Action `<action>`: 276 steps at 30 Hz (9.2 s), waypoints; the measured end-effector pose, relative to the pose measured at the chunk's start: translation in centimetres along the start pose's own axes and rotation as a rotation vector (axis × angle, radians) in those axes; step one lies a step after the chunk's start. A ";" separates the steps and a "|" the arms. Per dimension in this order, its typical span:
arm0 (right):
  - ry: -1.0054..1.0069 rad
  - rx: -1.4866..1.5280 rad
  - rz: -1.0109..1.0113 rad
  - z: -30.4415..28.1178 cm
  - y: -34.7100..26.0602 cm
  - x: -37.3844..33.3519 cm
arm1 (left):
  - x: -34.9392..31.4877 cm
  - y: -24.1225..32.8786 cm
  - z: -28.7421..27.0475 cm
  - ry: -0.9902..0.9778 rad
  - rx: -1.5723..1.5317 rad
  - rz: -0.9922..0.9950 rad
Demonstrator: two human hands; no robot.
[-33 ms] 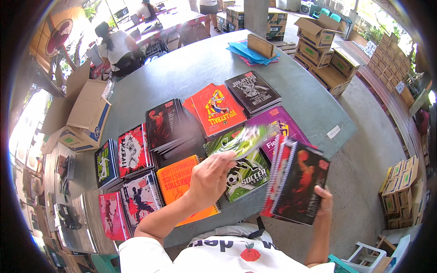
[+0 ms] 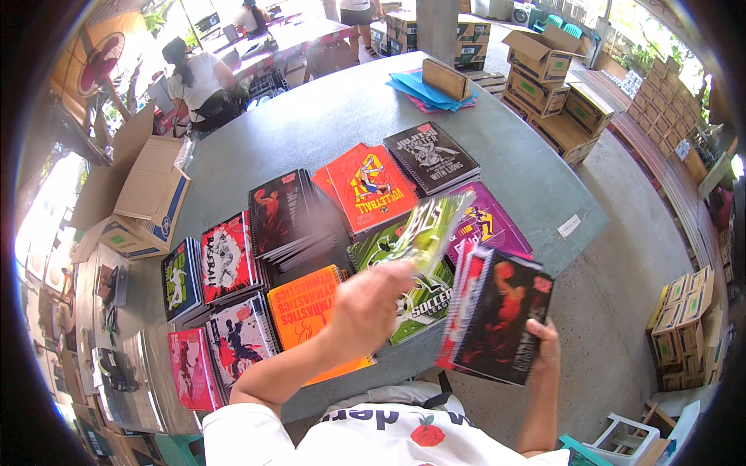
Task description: The person places stacks of spiral notebooks into plastic sleeves, folds the edges of the sleeves, and applies tape from a dispenser to seal the packages.
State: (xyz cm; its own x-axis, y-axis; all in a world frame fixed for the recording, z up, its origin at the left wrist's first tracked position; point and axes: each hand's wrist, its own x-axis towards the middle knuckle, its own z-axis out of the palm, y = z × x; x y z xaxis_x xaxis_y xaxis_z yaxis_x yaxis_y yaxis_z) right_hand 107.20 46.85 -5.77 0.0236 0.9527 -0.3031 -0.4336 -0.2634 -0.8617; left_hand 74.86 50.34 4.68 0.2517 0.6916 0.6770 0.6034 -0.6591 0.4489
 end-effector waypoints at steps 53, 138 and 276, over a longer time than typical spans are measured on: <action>0.171 0.271 0.029 3.1 3.1 -1.9 | 10.2 -11.6 13.4 -1.090 0.236 0.535; -0.710 -0.314 -0.395 72.7 53.3 -41.7 | -68.6 -12.7 -66.3 0.304 -0.309 -0.728; -1.188 -1.266 0.136 76.8 45.0 -34.9 | -66.6 -22.3 -62.1 0.203 0.495 -0.879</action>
State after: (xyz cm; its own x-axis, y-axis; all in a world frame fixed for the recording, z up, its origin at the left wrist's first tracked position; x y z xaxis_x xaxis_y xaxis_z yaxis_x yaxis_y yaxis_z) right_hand 17.71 13.40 -2.79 -0.8202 0.3458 -0.4557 0.5508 0.2626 -0.7922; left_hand -2.37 0.58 -14.22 -0.5345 0.7775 0.3314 0.7682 0.2833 0.5741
